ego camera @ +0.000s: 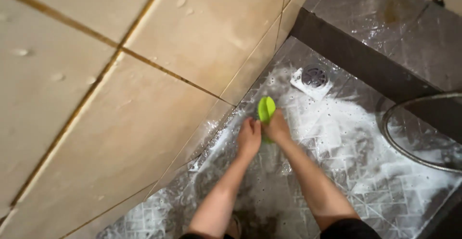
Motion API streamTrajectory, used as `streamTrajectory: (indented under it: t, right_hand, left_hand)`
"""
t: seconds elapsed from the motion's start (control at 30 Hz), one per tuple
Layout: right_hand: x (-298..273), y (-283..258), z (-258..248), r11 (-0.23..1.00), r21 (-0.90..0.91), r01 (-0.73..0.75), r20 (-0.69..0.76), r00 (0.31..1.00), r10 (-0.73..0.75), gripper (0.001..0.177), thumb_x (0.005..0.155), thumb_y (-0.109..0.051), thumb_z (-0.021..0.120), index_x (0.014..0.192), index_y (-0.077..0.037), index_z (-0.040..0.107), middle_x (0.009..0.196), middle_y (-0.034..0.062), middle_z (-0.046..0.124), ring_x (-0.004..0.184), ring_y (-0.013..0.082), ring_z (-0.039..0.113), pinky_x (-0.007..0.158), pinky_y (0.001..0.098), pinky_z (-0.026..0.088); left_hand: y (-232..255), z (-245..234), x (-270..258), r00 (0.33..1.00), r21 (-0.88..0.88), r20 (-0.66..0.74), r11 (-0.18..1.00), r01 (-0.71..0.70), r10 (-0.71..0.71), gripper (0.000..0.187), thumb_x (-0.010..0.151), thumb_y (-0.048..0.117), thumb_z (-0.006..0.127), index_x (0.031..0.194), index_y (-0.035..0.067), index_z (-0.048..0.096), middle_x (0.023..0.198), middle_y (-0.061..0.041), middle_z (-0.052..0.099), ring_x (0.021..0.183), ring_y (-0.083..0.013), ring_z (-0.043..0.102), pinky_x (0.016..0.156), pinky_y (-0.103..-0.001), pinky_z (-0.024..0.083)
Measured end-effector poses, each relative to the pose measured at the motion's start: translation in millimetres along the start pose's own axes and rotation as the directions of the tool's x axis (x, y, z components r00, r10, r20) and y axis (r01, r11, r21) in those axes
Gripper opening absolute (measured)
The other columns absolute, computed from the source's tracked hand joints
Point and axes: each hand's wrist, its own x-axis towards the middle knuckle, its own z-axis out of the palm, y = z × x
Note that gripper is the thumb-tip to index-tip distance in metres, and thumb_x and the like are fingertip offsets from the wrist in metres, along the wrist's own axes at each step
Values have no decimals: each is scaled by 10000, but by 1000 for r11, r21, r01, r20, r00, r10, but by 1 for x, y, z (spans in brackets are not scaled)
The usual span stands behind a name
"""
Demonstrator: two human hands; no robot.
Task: Scrubbing the bathroom floor and tiles with a brush and soapy water.
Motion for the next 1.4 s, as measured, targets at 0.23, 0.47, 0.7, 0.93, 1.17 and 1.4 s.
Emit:
streamTrajectory:
  t: [0.23, 0.47, 0.7, 0.93, 1.17, 1.4]
  right_hand:
    - [-19, 81, -35, 912, -1, 411, -71, 909, -410, 521, 833, -274, 744, 1287, -39, 645, 1255, 253, 655, 1186, 432, 585, 990, 491, 486]
    - [-43, 133, -82, 983, -39, 182, -177, 966, -186, 515, 886, -296, 697, 1345, -71, 627, 1329, 207, 628, 1119, 391, 658, 985, 443, 533]
    - [-60, 136, -69, 971, -71, 228, -177, 955, -237, 551, 831, -275, 754, 1317, -50, 626, 1294, 211, 635, 1142, 386, 640, 963, 440, 532]
    - [-64, 135, -59, 973, -65, 224, -117, 966, -230, 458, 858, -267, 739, 1264, -67, 665, 1243, 185, 679, 1170, 369, 643, 1008, 422, 523]
    - [1, 137, -8, 858, -412, 307, -225, 878, -422, 643, 930, -312, 649, 1484, -23, 495, 1545, 213, 477, 1465, 388, 409, 1195, 513, 331]
    - [-32, 68, -95, 815, -578, -41, 159, 974, 162, 1321, 724, -746, 782, 1642, -189, 12, 1694, 212, -45, 1569, 412, -30, 1228, 592, 38]
  left_hand:
    - [14, 31, 17, 911, 332, -152, 888, -318, 384, 580, 773, 317, 759, 1176, -54, 567, 1055, -303, 676, 958, -478, 664, 830, -516, 531]
    - [-13, -19, -69, 954, 586, 289, 772, -245, 83, 507, 795, 372, 718, 1143, 26, 592, 1030, -241, 716, 918, -417, 702, 805, -533, 551]
    - [14, 26, 34, 923, 600, 227, 702, -384, 311, 497, 844, 433, 757, 1153, 83, 585, 839, -163, 730, 706, -366, 708, 655, -501, 554]
    - [-112, -58, -45, 884, 660, 89, 637, -398, 459, 559, 811, 322, 733, 1322, 133, 603, 804, -115, 718, 683, -322, 716, 644, -500, 573]
    - [-81, -15, 46, 847, 830, 205, 373, -416, 490, 224, 950, 257, 640, 1140, 138, 628, 720, -66, 687, 615, -281, 686, 682, -465, 565]
    - [-139, -101, -75, 961, 763, -108, 641, -84, 254, 479, 848, 499, 713, 1039, 72, 609, 733, -152, 728, 551, -324, 700, 525, -478, 562]
